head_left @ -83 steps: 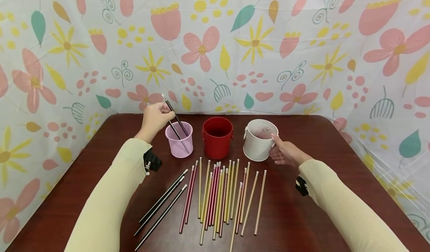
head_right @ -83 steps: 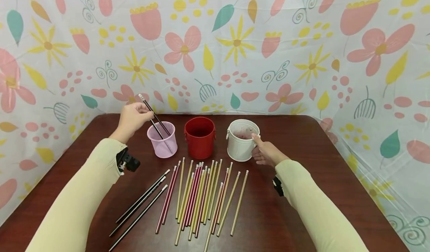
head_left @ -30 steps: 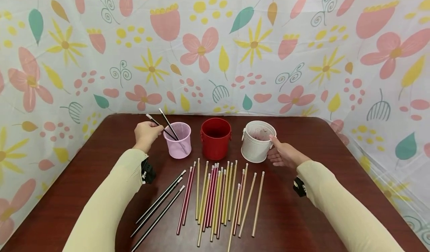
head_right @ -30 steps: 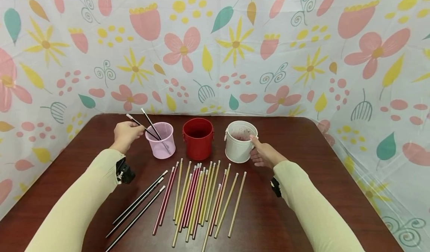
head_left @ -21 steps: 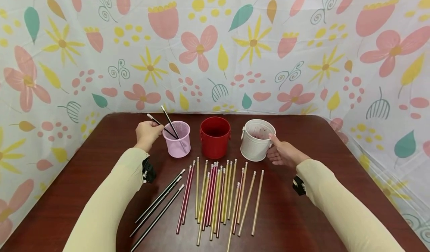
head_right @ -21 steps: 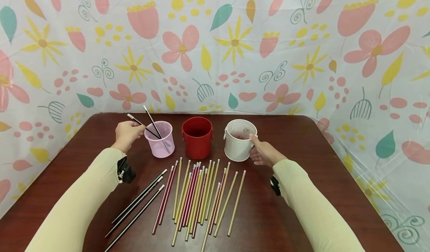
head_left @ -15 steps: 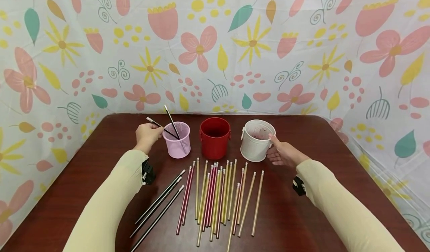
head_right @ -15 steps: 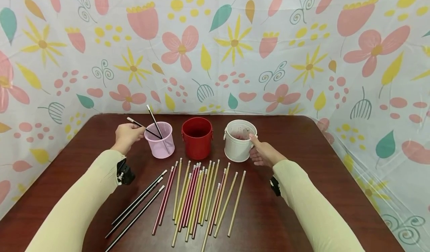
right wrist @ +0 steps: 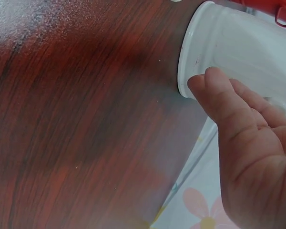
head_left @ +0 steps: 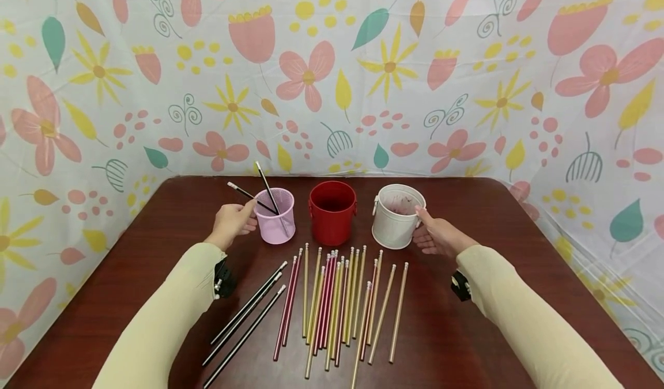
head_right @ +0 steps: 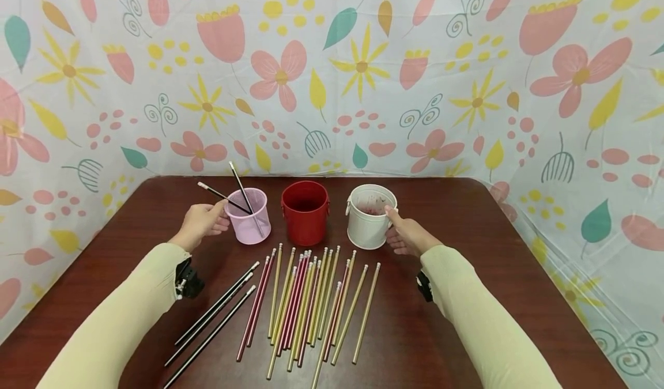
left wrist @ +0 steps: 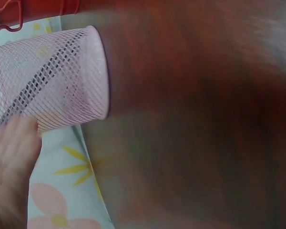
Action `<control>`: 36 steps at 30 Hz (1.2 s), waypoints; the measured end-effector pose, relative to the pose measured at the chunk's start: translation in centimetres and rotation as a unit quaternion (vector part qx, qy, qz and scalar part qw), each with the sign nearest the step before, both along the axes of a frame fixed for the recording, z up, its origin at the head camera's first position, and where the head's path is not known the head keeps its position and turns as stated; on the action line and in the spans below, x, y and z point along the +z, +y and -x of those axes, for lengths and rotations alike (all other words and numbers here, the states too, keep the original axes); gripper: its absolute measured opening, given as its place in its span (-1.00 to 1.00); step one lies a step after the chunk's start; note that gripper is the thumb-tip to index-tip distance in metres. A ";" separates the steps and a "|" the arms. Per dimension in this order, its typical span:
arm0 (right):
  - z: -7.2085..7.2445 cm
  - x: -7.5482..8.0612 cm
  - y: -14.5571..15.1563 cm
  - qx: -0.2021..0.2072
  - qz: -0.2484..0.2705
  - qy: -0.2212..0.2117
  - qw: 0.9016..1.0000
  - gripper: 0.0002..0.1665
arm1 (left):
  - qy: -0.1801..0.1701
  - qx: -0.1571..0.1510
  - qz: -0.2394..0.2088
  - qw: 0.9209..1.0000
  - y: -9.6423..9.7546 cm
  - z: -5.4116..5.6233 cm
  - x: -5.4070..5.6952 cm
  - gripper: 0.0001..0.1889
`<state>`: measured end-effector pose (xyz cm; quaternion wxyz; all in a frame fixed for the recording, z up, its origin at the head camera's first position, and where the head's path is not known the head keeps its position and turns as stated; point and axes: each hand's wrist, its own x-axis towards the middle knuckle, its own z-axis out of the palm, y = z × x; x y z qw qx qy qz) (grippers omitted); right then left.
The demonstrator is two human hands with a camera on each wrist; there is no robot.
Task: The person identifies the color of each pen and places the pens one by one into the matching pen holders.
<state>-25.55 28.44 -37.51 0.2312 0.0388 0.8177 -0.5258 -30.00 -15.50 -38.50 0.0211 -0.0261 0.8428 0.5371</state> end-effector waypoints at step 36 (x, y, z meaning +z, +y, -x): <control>0.3 0.4 0.4 0.012 -0.024 0.001 1.000 0.12 | -0.085 -0.260 0.380 0.884 2.8 -5.9 -1.1 -0.85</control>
